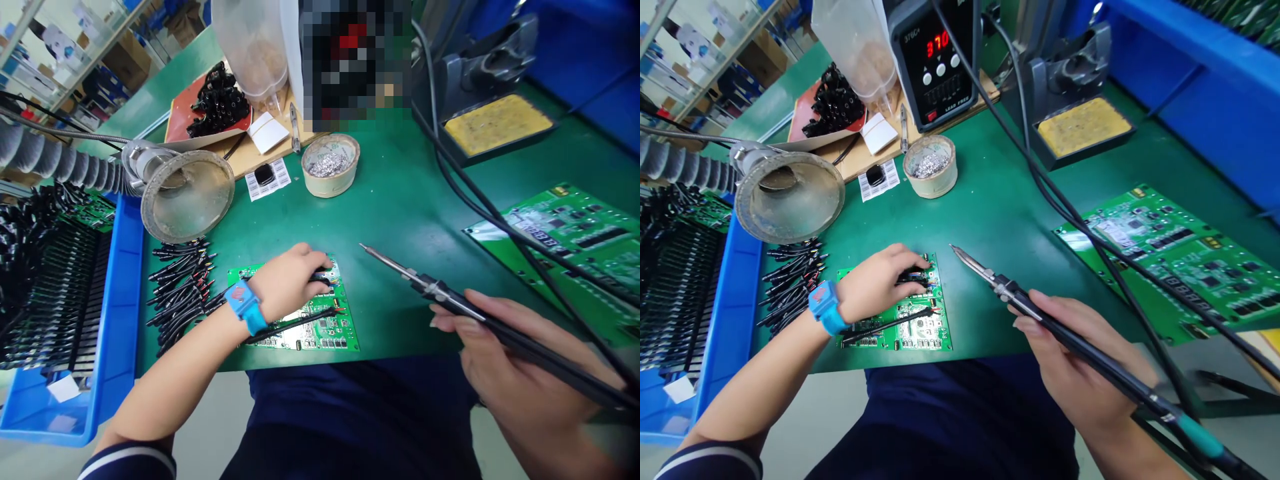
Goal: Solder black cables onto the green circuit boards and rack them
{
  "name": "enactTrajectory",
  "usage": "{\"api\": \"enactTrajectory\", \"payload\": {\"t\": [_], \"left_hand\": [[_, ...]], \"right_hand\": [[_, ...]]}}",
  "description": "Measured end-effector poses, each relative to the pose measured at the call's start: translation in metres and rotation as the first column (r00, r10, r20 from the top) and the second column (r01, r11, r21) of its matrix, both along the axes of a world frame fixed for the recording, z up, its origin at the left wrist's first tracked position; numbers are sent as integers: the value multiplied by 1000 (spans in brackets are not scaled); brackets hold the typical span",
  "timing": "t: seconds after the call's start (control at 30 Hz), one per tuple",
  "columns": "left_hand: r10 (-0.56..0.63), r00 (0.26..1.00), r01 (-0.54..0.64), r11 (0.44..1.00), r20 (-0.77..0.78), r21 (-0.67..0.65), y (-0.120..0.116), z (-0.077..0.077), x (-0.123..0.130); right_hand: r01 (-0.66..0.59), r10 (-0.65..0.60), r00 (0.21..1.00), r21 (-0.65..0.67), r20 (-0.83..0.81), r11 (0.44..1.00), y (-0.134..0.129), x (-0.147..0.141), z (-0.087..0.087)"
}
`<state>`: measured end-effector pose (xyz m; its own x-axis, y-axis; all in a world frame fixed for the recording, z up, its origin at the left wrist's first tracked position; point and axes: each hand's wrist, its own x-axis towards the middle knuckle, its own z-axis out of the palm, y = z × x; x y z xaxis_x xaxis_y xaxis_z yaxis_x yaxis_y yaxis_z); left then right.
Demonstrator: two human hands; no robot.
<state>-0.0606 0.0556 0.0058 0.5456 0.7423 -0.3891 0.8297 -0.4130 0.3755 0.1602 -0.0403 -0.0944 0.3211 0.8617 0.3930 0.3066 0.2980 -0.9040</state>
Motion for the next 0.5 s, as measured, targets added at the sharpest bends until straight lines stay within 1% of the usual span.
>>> {"api": "enactTrajectory", "payload": {"t": [0.07, 0.13, 0.23, 0.33, 0.43, 0.5], "left_hand": [[55, 992, -53, 998, 111, -18, -2, 4, -9], [117, 976, -115, 993, 184, -23, -6, 8, -16], [193, 936, -218, 974, 296, 56, -15, 13, -21], [216, 898, -280, 953, 383, 118, -25, 17, -19], [275, 858, -370, 916, 434, 152, -30, 16, -16], [317, 831, -428, 889, 456, 161, -31, 13, -13]], "right_hand": [[-33, 33, 999, 5, -6, 999, 1, -2, 5], [-72, 69, 995, -36, -74, 997, 3, -9, 14], [-143, 126, 977, -94, -173, 985, 13, -29, 29], [-156, 134, 971, -97, -196, 983, 27, -57, 41], [-173, 112, 945, -179, -308, 969, 37, -81, 47], [-196, 105, 924, -221, -368, 955, 38, -89, 48]]}}
